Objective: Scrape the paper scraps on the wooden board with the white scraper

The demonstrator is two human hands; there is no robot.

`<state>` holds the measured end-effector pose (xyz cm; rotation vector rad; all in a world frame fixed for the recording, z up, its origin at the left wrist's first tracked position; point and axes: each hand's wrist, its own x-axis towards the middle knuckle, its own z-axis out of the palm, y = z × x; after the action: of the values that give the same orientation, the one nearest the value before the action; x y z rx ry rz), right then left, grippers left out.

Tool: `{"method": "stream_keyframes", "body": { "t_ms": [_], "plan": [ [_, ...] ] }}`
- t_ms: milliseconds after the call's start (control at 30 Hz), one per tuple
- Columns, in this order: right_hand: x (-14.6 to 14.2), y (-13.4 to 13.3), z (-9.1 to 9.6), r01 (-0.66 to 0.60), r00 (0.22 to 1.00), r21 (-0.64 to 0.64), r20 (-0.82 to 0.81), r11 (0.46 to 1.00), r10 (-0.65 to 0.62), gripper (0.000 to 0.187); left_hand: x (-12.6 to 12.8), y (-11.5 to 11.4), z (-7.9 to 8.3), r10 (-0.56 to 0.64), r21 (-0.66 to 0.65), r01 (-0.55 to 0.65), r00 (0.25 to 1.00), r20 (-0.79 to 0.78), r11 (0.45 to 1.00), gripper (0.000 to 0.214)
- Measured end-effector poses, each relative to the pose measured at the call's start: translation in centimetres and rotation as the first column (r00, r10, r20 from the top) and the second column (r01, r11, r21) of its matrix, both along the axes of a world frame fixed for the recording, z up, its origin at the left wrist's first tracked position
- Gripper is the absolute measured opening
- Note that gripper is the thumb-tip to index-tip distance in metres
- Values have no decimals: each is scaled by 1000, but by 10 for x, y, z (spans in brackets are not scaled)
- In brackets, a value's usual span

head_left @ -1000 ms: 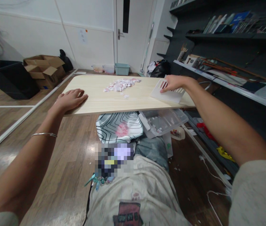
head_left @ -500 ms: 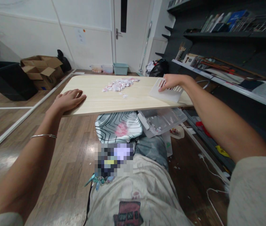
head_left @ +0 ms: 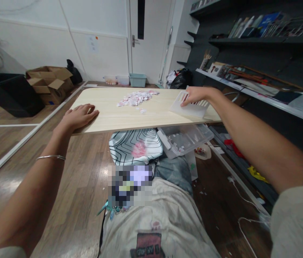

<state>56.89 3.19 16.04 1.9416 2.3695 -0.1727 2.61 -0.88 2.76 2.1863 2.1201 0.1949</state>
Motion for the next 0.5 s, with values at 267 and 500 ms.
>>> {"method": "stream_keyframes", "body": {
  "t_ms": [267, 500],
  "plan": [
    [-2, -6, -1, 44, 999, 2, -3, 999, -44, 89, -3, 3, -2, -16, 12, 15, 1000, 17, 1000, 79],
    [-5, -9, 2, 51, 999, 10, 10, 999, -51, 86, -3, 3, -2, -12, 9, 12, 1000, -3, 1000, 82]
  ]
}}
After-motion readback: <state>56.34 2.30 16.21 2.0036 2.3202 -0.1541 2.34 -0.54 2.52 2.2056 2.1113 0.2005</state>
